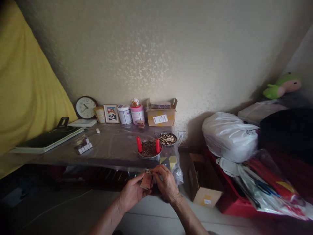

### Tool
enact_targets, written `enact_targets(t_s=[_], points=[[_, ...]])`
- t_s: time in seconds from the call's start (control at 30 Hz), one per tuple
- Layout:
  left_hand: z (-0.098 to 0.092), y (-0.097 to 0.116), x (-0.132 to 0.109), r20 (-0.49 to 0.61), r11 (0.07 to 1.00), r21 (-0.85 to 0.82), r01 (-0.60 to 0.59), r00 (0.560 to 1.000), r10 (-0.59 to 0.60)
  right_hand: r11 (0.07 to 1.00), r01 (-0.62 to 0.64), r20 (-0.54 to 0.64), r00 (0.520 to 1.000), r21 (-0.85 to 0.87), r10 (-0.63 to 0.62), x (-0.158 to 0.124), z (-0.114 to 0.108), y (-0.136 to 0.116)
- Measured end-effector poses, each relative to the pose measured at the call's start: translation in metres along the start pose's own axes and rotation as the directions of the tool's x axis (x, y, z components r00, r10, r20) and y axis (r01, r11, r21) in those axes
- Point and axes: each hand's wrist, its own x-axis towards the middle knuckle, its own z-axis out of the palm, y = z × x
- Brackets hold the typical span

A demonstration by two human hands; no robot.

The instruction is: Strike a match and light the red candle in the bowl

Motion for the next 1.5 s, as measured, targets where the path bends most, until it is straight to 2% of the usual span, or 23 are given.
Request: enact_targets(t_s=[0.43, 0.8, 1.07, 1.37, 1.5], points=[[0.007, -0.002, -0.003, 0.008, 0.994, 0.105, 0.014, 1.0, -0.015, 0.997, -0.004, 0.065, 0.998, -0.073, 0.009, -0.004, 0.0, 0.007], [0.003, -0.005, -0.003, 0.011, 0.991, 0.13, 0.02, 1.0, -0.022, 0.981, 0.092, 0.118, 0.99, -0.172, -0.072, -0.007, 0.0, 0.011], [-0.001, -0.006, -0.001, -0.005, 0.986, 0.162, 0.05, 0.999, -0.05, 0.918, 0.198, 0.231, 0.965, -0.343, -0.122, -0.007, -0.004, 0.01], [0.001, -0.006, -0.003, -0.007, 0.975, 0.21, 0.072, 0.997, -0.072, 0.908, 0.232, 0.27, 0.953, -0.349, -0.14, -0.008, -0.004, 0.013], [0.001, -0.005, -0.003, -0.006, 0.967, 0.238, 0.089, 0.996, -0.09, 0.923, 0.205, 0.271, 0.955, -0.325, -0.117, -0.008, -0.004, 0.012]])
